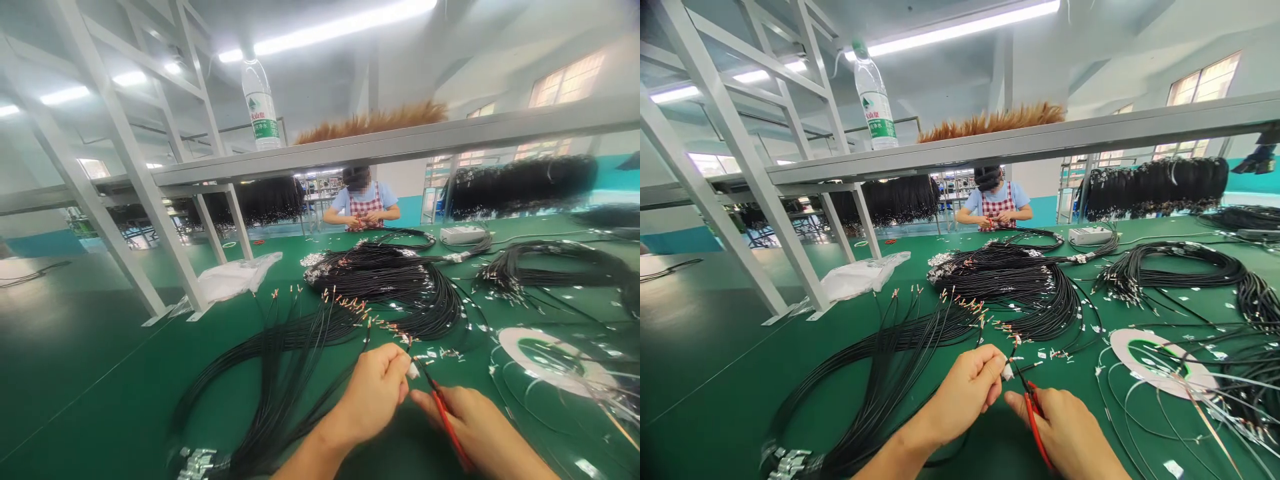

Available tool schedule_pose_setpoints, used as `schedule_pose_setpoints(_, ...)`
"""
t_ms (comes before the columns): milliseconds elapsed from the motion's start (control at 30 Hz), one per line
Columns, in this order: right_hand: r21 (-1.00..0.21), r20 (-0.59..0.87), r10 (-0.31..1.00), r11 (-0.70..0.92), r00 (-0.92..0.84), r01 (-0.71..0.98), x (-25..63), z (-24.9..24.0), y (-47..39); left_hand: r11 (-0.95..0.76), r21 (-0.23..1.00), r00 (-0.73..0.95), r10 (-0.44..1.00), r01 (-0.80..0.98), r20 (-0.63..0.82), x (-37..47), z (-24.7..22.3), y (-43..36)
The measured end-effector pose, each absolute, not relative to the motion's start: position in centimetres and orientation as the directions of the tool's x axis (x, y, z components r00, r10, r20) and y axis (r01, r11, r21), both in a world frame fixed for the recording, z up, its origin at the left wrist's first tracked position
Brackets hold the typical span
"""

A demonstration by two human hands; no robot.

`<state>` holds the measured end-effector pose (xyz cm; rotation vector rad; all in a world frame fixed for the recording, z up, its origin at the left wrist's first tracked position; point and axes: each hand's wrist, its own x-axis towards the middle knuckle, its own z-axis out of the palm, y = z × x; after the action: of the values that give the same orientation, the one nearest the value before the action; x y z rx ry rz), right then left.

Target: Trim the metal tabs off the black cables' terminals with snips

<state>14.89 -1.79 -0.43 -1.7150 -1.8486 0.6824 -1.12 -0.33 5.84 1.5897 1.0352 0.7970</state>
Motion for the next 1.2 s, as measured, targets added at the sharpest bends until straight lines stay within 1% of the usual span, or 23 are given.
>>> schedule_pose_setpoints(33,-0.636,0.076,0.996,0.078,-0.038,0.768,15.0,-0.6,-1.7,-0.156,0.953,0.401,0.915,0.26,0.04,-1.1,5.9,-0.4)
schedule_pose_setpoints(100,-0.587,0.096,0.995,0.079,-0.027,0.806,15.2,-0.9,-1.6,-0.239,0.921,0.387,0.916,0.308,0.108,-1.2,5.9,-0.7)
schedule_pose_setpoints(200,-0.602,0.083,0.995,0.089,-0.049,0.793,15.3,-1.1,-1.6,-0.34,0.869,0.353,0.912,0.36,0.21,-1.0,5.8,-1.1)
schedule_pose_setpoints(267,-0.635,0.07,0.995,0.099,-0.071,0.766,15.2,-1.1,-1.6,-0.347,0.87,0.345,0.911,0.35,0.224,-0.8,5.7,-1.2)
schedule_pose_setpoints(333,-0.645,0.072,0.995,0.103,-0.074,0.757,15.2,-0.9,-1.7,-0.23,0.938,0.36,0.924,0.26,0.127,-0.7,5.6,-1.1)
schedule_pose_setpoints(400,-0.636,0.086,0.994,0.111,-0.072,0.764,15.1,-0.6,-1.7,-0.009,0.994,0.416,0.909,0.111,-0.038,-0.7,5.7,-0.8)
schedule_pose_setpoints(467,-0.631,0.098,0.991,0.13,-0.088,0.765,15.2,-0.1,-1.8,0.211,0.977,0.512,0.842,-0.025,-0.168,-1.0,5.8,-0.5)
schedule_pose_setpoints(500,-0.632,0.098,0.99,0.143,-0.104,0.761,15.2,0.2,-1.8,0.3,0.951,0.567,0.797,-0.074,-0.207,-1.2,5.8,-0.3)
schedule_pose_setpoints(600,-0.65,0.087,0.985,0.168,-0.147,0.741,15.4,0.8,-1.8,0.454,0.881,0.685,0.685,-0.136,-0.247,-1.7,5.9,-0.2)
schedule_pose_setpoints(633,-0.658,0.078,0.985,0.168,-0.156,0.734,15.5,1.0,-1.8,0.463,0.877,0.691,0.677,-0.131,-0.254,-1.7,5.8,-0.3)
schedule_pose_setpoints(667,-0.667,0.064,0.985,0.163,-0.162,0.727,15.5,1.1,-1.8,0.433,0.894,0.668,0.699,-0.114,-0.253,-1.6,5.7,-0.4)
schedule_pose_setpoints(700,-0.674,0.048,0.985,0.156,-0.167,0.722,15.5,1.2,-1.9,0.356,0.93,0.616,0.754,-0.089,-0.23,-1.5,5.5,-0.6)
schedule_pose_setpoints(733,-0.683,0.026,0.984,0.147,-0.177,0.716,15.5,1.2,-1.9,0.24,0.969,0.542,0.822,-0.05,-0.176,-1.4,5.4,-0.8)
schedule_pose_setpoints(800,-0.698,-0.034,0.976,0.13,-0.213,0.704,15.4,1.2,-1.9,0.012,0.999,0.401,0.916,0.041,-0.027,-1.1,5.2,-1.2)
schedule_pose_setpoints(833,-0.705,-0.06,0.97,0.127,-0.237,0.697,15.4,1.0,-1.8,-0.023,0.998,0.376,0.927,0.051,0.002,-1.0,5.3,-1.4)
schedule_pose_setpoints(867,-0.712,-0.073,0.961,0.136,-0.265,0.689,15.4,0.8,-1.7,0.015,1.0,0.396,0.918,0.021,-0.022,-1.0,5.4,-1.5)
schedule_pose_setpoints(900,-0.715,-0.078,0.953,0.15,-0.291,0.683,15.4,0.5,-1.6,0.112,0.993,0.45,0.889,-0.039,-0.083,-1.0,5.6,-1.6)
schedule_pose_setpoints(967,-0.687,-0.067,0.951,0.175,-0.302,0.705,15.4,-0.4,-1.3,0.33,0.929,0.587,0.79,-0.168,-0.175,-1.3,6.2,-1.6)
schedule_pose_setpoints(1000,-0.662,-0.055,0.956,0.181,-0.288,0.727,15.5,-0.8,-1.0,0.388,0.897,0.635,0.753,-0.213,-0.175,-1.5,6.5,-1.5)
schedule_pose_setpoints(1067,-0.653,-0.018,0.974,0.16,-0.226,0.74,15.6,-1.5,-0.6,0.387,0.884,0.651,0.747,-0.264,-0.132,-1.8,6.9,-1.4)
schedule_pose_setpoints(1100,-0.695,-0.001,0.983,0.132,-0.184,0.707,15.6,-1.6,-0.4,0.362,0.89,0.634,0.765,-0.276,-0.114,-2.0,6.9,-1.3)
schedule_pose_setpoints(1133,-0.766,0.006,0.989,0.1,-0.149,0.635,15.6,-1.5,-0.3,0.342,0.895,0.611,0.785,-0.287,-0.104,-2.0,6.8,-1.2)
schedule_pose_setpoints(1200,-0.917,-0.011,0.996,0.026,-0.09,0.399,15.4,-0.9,-0.4,0.332,0.892,0.572,0.814,-0.306,-0.106,-2.0,6.3,-1.0)
